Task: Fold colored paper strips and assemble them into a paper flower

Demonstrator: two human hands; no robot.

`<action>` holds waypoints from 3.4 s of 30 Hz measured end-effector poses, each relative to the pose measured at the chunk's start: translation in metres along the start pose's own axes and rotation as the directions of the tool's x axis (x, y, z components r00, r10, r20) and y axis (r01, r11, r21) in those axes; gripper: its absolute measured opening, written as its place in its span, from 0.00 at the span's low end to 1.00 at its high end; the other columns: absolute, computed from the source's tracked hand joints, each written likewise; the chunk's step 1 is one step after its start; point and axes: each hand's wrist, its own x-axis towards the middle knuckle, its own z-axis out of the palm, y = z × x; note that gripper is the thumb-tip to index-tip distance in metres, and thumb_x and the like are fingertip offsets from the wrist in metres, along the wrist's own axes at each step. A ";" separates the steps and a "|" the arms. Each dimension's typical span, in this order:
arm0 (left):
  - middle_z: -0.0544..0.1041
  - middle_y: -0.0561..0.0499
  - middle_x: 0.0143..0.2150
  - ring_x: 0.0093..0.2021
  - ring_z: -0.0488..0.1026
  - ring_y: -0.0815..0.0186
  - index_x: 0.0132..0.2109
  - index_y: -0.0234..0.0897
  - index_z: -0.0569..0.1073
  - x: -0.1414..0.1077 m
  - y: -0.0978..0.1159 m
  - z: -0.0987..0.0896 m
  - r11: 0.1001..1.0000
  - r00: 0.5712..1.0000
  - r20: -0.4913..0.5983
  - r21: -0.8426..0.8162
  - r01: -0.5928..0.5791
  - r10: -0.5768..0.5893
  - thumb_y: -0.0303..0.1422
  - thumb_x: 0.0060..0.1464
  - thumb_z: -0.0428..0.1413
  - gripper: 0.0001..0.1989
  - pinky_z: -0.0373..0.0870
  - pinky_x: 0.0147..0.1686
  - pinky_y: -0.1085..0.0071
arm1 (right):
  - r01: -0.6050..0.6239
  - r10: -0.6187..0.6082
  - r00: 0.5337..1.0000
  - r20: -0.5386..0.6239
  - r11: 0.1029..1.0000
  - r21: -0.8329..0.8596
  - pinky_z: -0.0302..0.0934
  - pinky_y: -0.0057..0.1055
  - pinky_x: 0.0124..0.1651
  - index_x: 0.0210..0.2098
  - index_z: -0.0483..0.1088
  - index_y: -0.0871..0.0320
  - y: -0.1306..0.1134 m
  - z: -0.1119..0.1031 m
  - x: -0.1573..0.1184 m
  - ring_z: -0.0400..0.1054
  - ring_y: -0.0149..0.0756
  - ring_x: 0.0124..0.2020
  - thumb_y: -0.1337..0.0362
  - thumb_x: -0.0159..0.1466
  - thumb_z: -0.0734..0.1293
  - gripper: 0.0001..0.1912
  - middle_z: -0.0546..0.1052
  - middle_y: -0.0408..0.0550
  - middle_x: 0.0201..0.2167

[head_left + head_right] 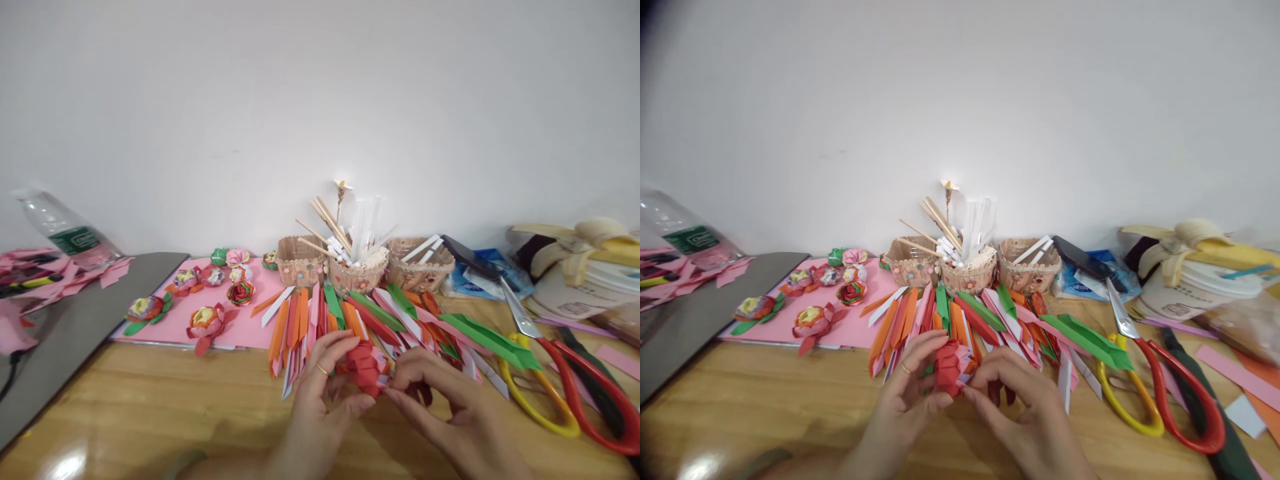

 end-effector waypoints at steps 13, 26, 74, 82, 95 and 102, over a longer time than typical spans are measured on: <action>0.62 0.48 0.53 0.52 0.67 0.59 0.51 0.51 0.71 -0.003 -0.011 0.003 0.999 0.996 -0.076 0.009 -0.053 0.053 0.37 0.48 0.60 0.21 0.70 0.48 0.67 | -0.467 0.408 0.877 0.254 0.602 0.647 0.60 0.20 0.21 0.23 0.70 0.58 0.006 0.011 0.004 0.60 0.22 0.16 0.56 0.42 0.77 0.17 0.70 0.37 0.20; 0.60 0.49 0.56 0.54 0.66 0.60 0.57 0.56 0.64 -0.003 -0.005 -0.005 0.985 0.996 0.076 0.161 -0.065 0.054 0.33 0.54 0.55 0.23 0.68 0.51 0.65 | -0.127 0.119 0.989 0.084 0.988 0.093 0.63 0.23 0.26 0.25 0.76 0.55 0.000 0.001 0.001 0.69 0.31 0.24 0.64 0.57 0.66 0.07 0.77 0.45 0.23; 0.72 0.46 0.48 0.44 0.72 0.61 0.52 0.43 0.68 -0.005 -0.004 0.002 0.995 0.995 0.033 -0.024 0.099 -0.099 0.35 0.49 0.60 0.22 0.70 0.47 0.63 | -0.002 0.009 0.996 0.085 0.997 -0.080 0.65 0.26 0.31 0.30 0.72 0.53 -0.004 -0.002 -0.004 0.71 0.35 0.29 0.65 0.61 0.62 0.07 0.76 0.45 0.28; 0.69 0.44 0.51 0.45 0.72 0.60 0.53 0.44 0.68 -0.006 -0.003 0.000 0.998 0.996 0.075 0.052 0.036 -0.040 0.35 0.50 0.59 0.22 0.71 0.46 0.63 | -0.128 0.129 0.981 0.148 0.992 -0.016 0.61 0.26 0.27 0.21 0.70 0.56 -0.004 -0.003 0.002 0.68 0.33 0.24 0.63 0.57 0.65 0.09 0.74 0.44 0.22; 0.69 0.45 0.52 0.48 0.71 0.59 0.52 0.45 0.71 -0.004 -0.005 0.000 1.000 0.998 0.063 0.007 -0.004 0.004 0.33 0.47 0.61 0.22 0.70 0.49 0.64 | 0.051 -0.041 0.992 0.121 0.996 -0.077 0.63 0.25 0.31 0.27 0.73 0.54 -0.005 -0.006 -0.002 0.70 0.33 0.29 0.66 0.60 0.64 0.08 0.75 0.45 0.27; 0.69 0.44 0.57 0.51 0.70 0.57 0.51 0.45 0.71 -0.005 -0.010 -0.001 0.997 0.998 0.024 -0.050 0.064 -0.063 0.34 0.46 0.62 0.23 0.69 0.50 0.63 | 0.036 -0.032 0.994 0.100 0.998 -0.042 0.64 0.24 0.30 0.28 0.77 0.51 -0.004 -0.007 -0.001 0.71 0.33 0.29 0.65 0.59 0.66 0.07 0.75 0.45 0.27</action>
